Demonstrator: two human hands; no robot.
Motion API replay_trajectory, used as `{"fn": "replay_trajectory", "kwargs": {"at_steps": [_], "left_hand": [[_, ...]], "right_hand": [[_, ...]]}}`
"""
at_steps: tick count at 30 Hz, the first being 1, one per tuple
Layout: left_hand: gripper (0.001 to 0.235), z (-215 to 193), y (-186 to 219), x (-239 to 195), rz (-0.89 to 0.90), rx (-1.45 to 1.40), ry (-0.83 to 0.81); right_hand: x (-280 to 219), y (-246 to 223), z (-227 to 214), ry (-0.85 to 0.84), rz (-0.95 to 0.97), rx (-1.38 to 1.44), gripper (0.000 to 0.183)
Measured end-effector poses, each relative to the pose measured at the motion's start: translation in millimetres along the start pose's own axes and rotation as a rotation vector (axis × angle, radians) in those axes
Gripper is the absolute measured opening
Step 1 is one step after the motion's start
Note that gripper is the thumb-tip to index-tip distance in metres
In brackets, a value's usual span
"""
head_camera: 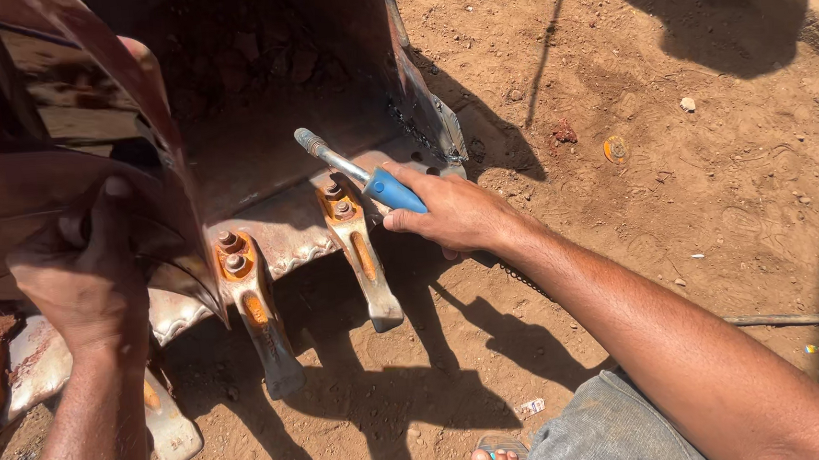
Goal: The person uses a welding torch to weld a metal structure while holding a red welding mask to shield their face. Sparks fly as the torch is applied to the metal joints.
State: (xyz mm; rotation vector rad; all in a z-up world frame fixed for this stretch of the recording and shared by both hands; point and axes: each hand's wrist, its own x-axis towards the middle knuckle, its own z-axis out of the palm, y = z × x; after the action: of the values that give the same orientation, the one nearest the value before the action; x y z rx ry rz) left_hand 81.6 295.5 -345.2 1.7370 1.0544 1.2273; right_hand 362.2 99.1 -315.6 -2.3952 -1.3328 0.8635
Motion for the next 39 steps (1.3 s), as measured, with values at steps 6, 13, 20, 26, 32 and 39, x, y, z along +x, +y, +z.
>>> {"fn": "replay_trajectory", "kwargs": {"at_steps": [6, 13, 20, 26, 32, 39], "left_hand": [[0.030, 0, -25, 3, 0.184, 0.212, 0.009], [0.037, -8, 5, -2, -0.097, 0.341, -0.015], [0.018, 1, 19, -2, -0.006, 0.094, 0.051], [0.057, 1, -12, 3, -0.197, -0.009, 0.094], [0.056, -1, -11, 4, -0.289, -0.046, 0.128], [0.058, -2, -14, 5, -0.253, -0.042, 0.117]], "right_hand": [[-3, -5, 2, 0.004, -0.033, 0.033, 0.081], [-7, -6, 3, -0.021, -0.023, 0.001, 0.080], [-5, -4, 5, -0.014, -0.040, -0.020, 0.080], [-10, -9, 2, -0.010, -0.049, 0.010, 0.080], [-12, -12, 0, -0.007, -0.055, 0.011, 0.080], [-12, -11, -1, -0.018, -0.020, 0.009, 0.083]]}}
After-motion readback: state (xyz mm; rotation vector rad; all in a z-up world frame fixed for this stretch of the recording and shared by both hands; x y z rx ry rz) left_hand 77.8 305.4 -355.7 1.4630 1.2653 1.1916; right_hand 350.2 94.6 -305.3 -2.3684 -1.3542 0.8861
